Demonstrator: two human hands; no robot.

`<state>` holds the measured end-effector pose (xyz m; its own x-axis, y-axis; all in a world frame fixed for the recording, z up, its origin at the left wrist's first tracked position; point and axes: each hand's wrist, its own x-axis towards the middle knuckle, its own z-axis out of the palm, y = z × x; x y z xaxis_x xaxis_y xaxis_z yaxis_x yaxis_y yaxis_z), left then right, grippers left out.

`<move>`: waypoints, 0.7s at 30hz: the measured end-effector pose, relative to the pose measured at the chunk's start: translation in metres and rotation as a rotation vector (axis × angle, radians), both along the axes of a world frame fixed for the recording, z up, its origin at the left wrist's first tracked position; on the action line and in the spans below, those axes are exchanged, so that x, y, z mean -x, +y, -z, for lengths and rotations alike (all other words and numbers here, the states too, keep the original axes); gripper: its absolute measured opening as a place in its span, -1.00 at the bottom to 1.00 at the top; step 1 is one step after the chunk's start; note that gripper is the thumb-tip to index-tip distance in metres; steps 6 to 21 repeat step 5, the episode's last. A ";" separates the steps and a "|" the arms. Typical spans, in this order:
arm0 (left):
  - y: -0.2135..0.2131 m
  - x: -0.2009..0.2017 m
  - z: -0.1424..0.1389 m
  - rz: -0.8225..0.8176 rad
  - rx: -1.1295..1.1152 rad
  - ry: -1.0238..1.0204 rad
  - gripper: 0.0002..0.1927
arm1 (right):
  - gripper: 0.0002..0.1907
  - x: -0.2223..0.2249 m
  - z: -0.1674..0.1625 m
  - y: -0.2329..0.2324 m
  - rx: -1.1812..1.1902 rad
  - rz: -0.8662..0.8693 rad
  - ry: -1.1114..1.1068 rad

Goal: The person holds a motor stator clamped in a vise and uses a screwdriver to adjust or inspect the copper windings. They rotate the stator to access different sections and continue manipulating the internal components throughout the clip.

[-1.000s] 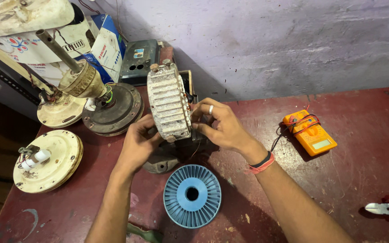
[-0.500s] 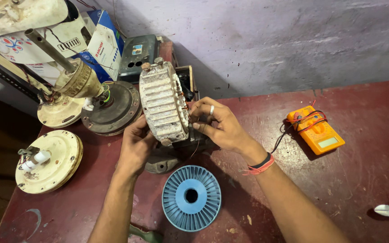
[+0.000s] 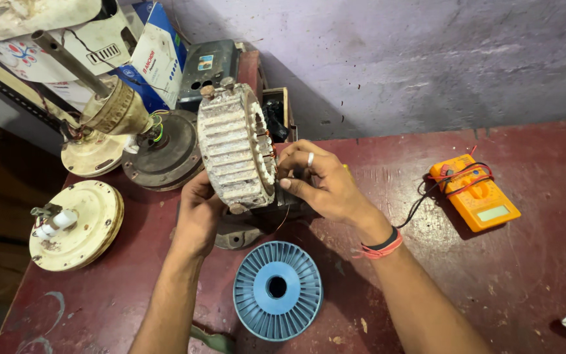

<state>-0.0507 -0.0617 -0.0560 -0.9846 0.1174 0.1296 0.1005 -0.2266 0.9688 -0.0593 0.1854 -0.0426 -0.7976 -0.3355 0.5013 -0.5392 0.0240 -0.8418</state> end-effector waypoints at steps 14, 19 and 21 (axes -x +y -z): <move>0.001 -0.003 0.002 0.001 -0.021 0.013 -0.67 | -0.86 0.000 -0.002 0.003 -0.020 -0.009 0.017; 0.001 -0.003 0.002 0.001 -0.021 0.013 -0.67 | -0.86 0.000 -0.002 0.003 -0.020 -0.009 0.017; 0.001 -0.003 0.002 0.001 -0.021 0.013 -0.67 | -0.86 0.000 -0.002 0.003 -0.020 -0.009 0.017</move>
